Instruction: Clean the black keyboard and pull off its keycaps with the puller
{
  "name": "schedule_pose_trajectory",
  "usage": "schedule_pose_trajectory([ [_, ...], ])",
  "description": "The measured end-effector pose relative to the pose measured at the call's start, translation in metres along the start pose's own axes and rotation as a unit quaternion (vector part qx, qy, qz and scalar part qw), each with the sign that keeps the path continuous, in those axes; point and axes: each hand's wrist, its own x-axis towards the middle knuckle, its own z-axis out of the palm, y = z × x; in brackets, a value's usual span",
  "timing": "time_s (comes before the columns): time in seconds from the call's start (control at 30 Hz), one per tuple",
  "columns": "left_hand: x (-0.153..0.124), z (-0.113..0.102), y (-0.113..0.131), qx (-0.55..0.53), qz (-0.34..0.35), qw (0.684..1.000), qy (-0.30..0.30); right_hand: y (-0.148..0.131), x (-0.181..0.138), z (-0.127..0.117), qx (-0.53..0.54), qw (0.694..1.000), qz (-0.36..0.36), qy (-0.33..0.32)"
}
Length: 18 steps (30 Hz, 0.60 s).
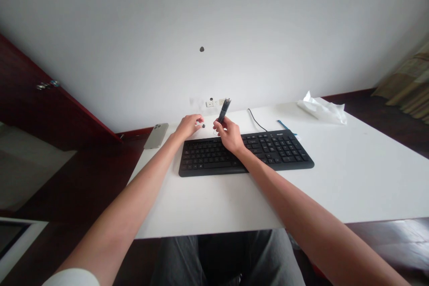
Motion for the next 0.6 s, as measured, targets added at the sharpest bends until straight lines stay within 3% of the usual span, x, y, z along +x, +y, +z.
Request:
schedule_pose_trajectory([
  [0.17,-0.003,0.004,-0.001,-0.008,-0.002,1.0,-0.024,0.001,0.0,0.0,-0.002,1.0,0.001,0.0],
  [0.4,-0.011,0.009,0.007,-0.07,-0.04,0.997,0.003,0.0,0.0,0.0,-0.003,1.0,0.001,0.002],
  [0.6,-0.016,0.016,-0.002,-0.085,-0.113,0.989,0.04,0.001,0.001,0.0,0.006,1.0,0.003,0.002],
])
